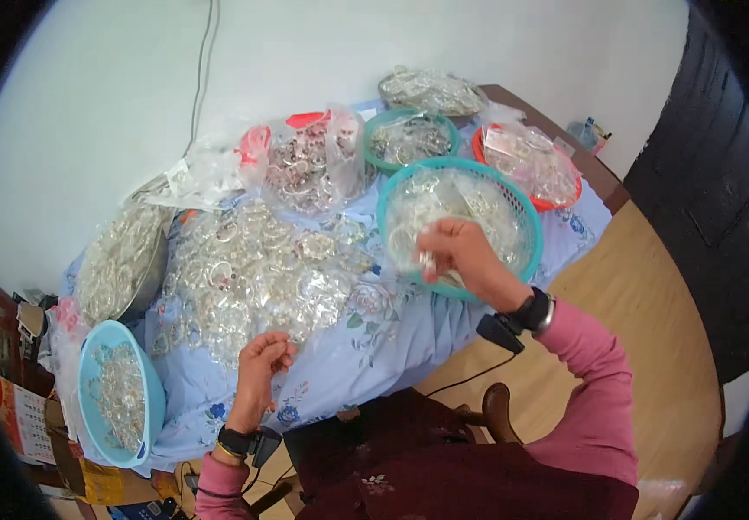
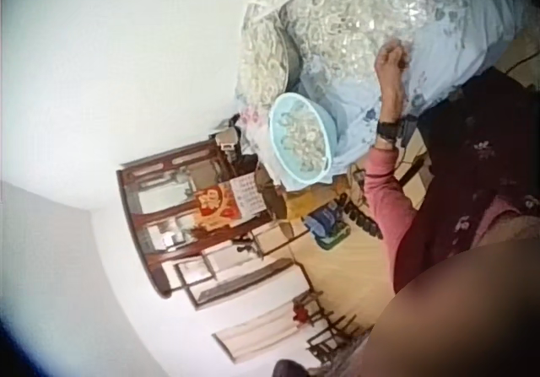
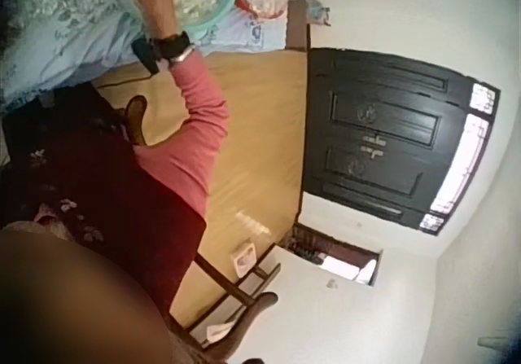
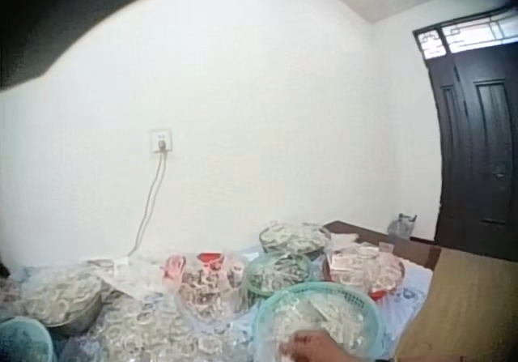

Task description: Sort small metal or plastic parts from a large pile and place them into individual small plastic bags.

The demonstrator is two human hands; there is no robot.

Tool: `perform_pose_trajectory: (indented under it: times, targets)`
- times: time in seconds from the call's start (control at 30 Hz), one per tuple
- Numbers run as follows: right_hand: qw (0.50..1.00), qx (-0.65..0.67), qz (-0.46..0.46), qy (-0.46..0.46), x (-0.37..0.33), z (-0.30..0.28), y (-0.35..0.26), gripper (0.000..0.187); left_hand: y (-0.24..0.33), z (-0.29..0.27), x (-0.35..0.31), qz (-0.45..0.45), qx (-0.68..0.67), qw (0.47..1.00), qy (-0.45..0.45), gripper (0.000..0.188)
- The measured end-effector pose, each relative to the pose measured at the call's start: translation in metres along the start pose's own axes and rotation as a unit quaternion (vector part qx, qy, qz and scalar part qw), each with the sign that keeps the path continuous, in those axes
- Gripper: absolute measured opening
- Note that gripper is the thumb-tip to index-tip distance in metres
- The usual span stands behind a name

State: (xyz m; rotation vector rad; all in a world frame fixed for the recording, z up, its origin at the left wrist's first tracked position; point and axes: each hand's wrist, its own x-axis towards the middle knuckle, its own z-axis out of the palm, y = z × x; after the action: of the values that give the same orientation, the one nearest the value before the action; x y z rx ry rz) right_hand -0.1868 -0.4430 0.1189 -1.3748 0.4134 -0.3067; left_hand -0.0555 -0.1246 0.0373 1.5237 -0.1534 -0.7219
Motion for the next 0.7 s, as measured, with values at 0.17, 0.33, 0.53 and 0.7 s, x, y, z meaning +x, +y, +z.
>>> perform_pose_trajectory:
  times: [0.17, 0.33, 0.53, 0.7]
  targets:
    - [0.919, 0.185, -0.324, 0.124, 0.152, -0.067, -0.022, 0.034, -0.007, 0.005, 0.01, 0.005, 0.034, 0.999, -0.011, 0.015]
    - [0.958, 0.129, -0.125, 0.226, 0.195, -0.055, -0.016, 0.054, -0.024, 0.01, 0.012, 0.042, -0.04, 0.998, 0.007, 0.013]
    - [0.973, 0.14, -0.166, 0.073, 0.153, -0.007, -0.005, 0.049, -0.025, -0.005, 0.01, 0.094, 0.039, 0.994, 0.04, 0.013]
    - [0.952, 0.177, -0.214, -0.126, 0.065, 0.062, -0.001, 0.041, -0.011, -0.04, 0.044, 0.296, 0.247, 0.908, 0.167, 0.022]
